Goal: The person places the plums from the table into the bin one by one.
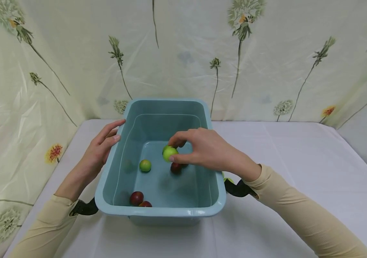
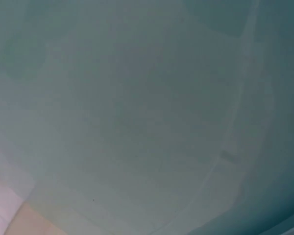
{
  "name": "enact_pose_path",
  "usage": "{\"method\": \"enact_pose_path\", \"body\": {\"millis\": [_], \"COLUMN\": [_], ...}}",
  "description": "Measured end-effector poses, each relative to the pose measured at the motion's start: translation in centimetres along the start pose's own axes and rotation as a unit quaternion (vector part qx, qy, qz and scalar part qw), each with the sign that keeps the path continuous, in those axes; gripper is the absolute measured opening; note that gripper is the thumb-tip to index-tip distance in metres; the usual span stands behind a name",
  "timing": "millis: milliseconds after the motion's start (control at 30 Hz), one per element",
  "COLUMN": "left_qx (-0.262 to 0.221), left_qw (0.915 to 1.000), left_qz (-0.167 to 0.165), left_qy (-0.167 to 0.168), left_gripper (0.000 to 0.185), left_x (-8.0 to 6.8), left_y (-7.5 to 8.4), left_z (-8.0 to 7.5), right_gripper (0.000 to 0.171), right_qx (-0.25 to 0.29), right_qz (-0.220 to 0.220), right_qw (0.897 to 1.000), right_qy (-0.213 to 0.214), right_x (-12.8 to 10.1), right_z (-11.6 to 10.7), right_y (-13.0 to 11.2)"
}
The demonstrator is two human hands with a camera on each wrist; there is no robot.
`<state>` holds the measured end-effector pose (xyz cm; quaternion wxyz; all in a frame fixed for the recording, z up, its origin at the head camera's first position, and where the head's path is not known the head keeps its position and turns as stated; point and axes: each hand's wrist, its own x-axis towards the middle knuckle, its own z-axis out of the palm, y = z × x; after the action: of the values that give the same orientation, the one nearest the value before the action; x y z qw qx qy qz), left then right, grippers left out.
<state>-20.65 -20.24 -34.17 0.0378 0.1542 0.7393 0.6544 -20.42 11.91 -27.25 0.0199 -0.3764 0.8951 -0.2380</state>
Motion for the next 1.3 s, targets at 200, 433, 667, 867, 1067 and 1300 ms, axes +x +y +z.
{"method": "enact_pose_path", "body": {"millis": [200, 433, 667, 867, 1067, 1300], "left_qx": [-0.003, -0.01, -0.016, -0.019, -0.018, -0.014], "left_qw": [1.0, 0.9999, 0.9999, 0.9998, 0.9998, 0.9999], "left_qz": [-0.004, -0.004, -0.002, -0.003, -0.002, 0.002], "left_qy": [-0.001, 0.0, -0.001, -0.003, -0.004, -0.003], "left_gripper": [0.046, 0.045, 0.045, 0.045, 0.045, 0.045], "left_x": [0.0, 0.0, -0.1, -0.1, -0.1, -0.1], "left_y": [0.1, 0.0, 0.0, 0.1, 0.2, 0.2], "left_z": [0.1, 0.0, 0.0, 0.1, 0.2, 0.2], "right_gripper": [0.03, 0.028, 0.031, 0.031, 0.033, 0.035], "right_qx": [0.014, 0.041, 0.067, 0.086, 0.078, 0.073], "right_qz": [0.002, -0.007, -0.02, -0.04, -0.053, -0.054], "right_qw": [1.0, 0.999, 0.996, 0.991, 0.986, 0.978], "right_qy": [0.019, 0.032, 0.057, 0.096, 0.139, 0.189], "right_x": [-0.2, -0.3, -0.6, -0.9, -1.3, -2.5], "right_z": [0.1, 0.1, 0.1, 0.2, 0.1, -0.3], "right_y": [0.1, 0.2, 0.3, 0.4, 0.7, 1.2]}}
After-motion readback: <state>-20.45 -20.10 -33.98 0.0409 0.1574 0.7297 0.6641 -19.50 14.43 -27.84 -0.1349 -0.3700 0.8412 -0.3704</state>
